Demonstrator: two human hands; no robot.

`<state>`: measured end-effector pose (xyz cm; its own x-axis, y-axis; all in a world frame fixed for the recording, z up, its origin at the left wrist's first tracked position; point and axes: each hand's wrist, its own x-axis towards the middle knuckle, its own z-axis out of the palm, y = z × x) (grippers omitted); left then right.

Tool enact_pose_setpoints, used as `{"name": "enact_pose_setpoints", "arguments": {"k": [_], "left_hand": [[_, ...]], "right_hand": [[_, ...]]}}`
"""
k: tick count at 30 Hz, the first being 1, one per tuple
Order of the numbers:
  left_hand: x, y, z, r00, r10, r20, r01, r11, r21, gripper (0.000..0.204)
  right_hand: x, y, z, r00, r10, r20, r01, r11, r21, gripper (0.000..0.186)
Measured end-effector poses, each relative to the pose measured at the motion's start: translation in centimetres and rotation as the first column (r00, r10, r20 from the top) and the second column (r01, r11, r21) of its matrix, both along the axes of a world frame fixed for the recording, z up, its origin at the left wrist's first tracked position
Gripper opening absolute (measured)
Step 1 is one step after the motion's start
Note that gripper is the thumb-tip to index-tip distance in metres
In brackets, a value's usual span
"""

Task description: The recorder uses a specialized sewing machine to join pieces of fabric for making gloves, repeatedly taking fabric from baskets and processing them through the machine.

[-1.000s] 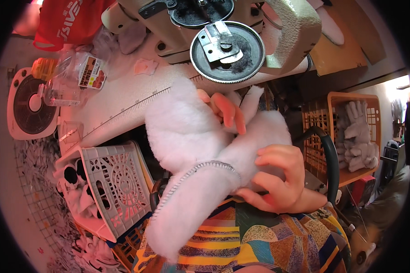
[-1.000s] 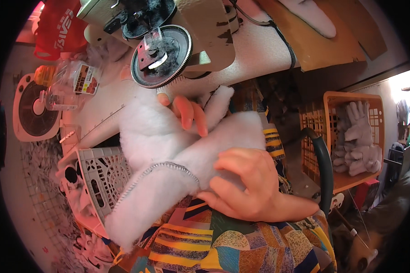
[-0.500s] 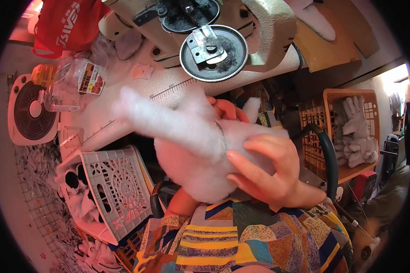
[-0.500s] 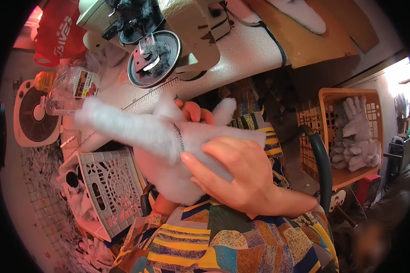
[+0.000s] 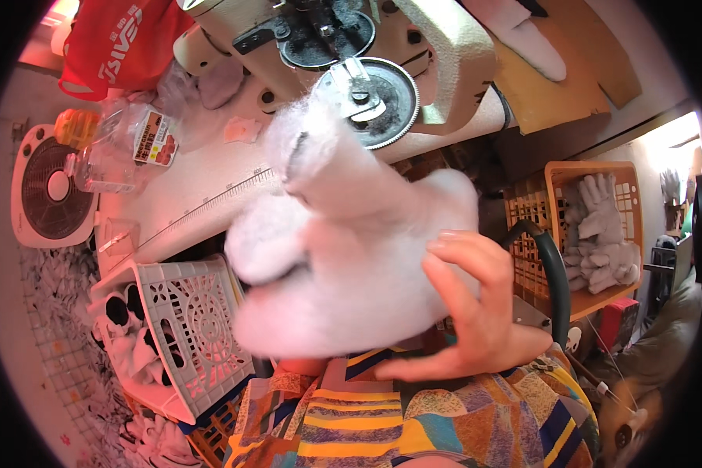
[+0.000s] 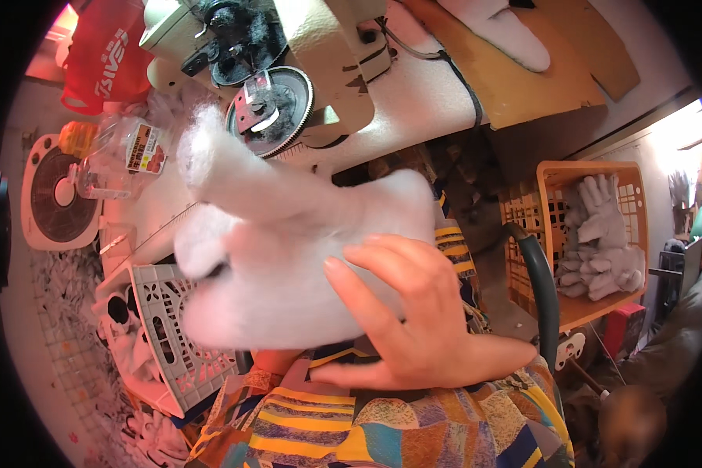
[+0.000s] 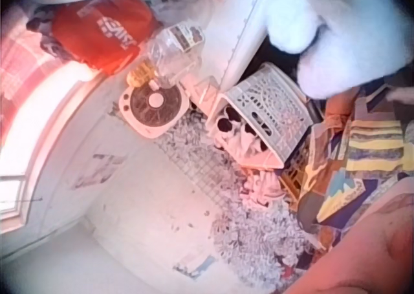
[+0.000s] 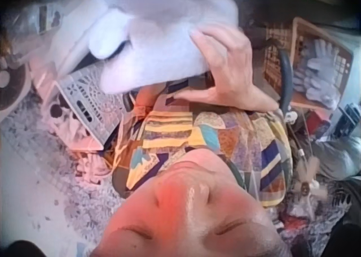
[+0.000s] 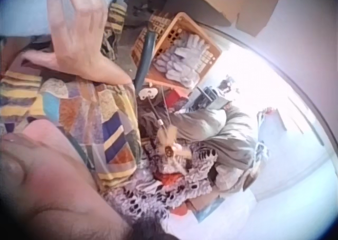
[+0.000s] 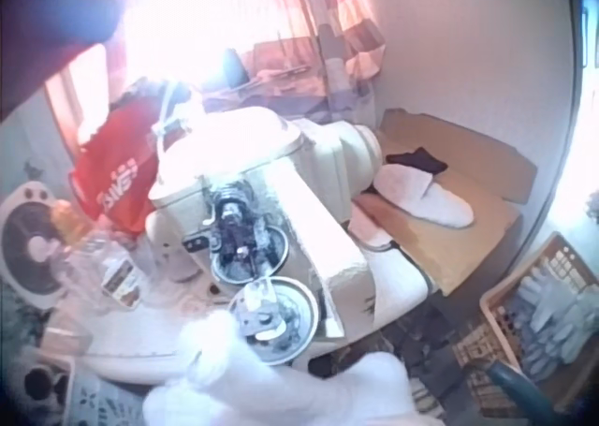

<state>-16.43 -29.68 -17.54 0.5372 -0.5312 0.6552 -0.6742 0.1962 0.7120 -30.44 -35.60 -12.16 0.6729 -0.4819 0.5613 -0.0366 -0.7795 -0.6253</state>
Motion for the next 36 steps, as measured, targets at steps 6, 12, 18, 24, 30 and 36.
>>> {"name": "enact_pose_setpoints", "arguments": {"k": [6,12,18,24,30,36], "left_hand": [[1.2,1.2,0.9,0.986,-0.128,-0.103,0.141,0.981,0.131,0.050],[2.6,3.1,2.4,0.596,-0.222,-0.772,0.421,0.905,0.065,0.043],[1.9,2.8,1.8,0.445,-0.217,-0.869,0.360,0.932,-0.049,0.020],[1.6,2.3,2.4,0.245,-0.181,-0.952,0.361,0.929,-0.084,0.023],[1.0,1.7,1.5,0.428,-0.222,-0.876,0.332,0.940,-0.076,0.029],[-1.1,1.2,0.5,0.738,-0.125,-0.663,0.198,0.980,0.036,0.029]], "right_hand": [[0.8,-2.2,-2.4,0.996,-0.040,0.081,0.018,0.965,0.263,0.028],[-0.6,-3.8,-4.5,0.935,0.110,0.337,-0.334,-0.045,0.941,0.017],[-0.1,-3.5,-6.5,0.956,-0.103,0.276,-0.295,-0.336,0.894,0.037],[0.6,-4.0,-6.3,0.919,-0.121,0.375,-0.381,-0.515,0.768,0.045],[0.7,-3.2,-4.5,0.968,0.124,0.218,-0.247,0.319,0.915,0.045],[1.6,-1.8,-5.3,0.994,-0.068,0.091,-0.034,0.587,0.809,0.038]]}}
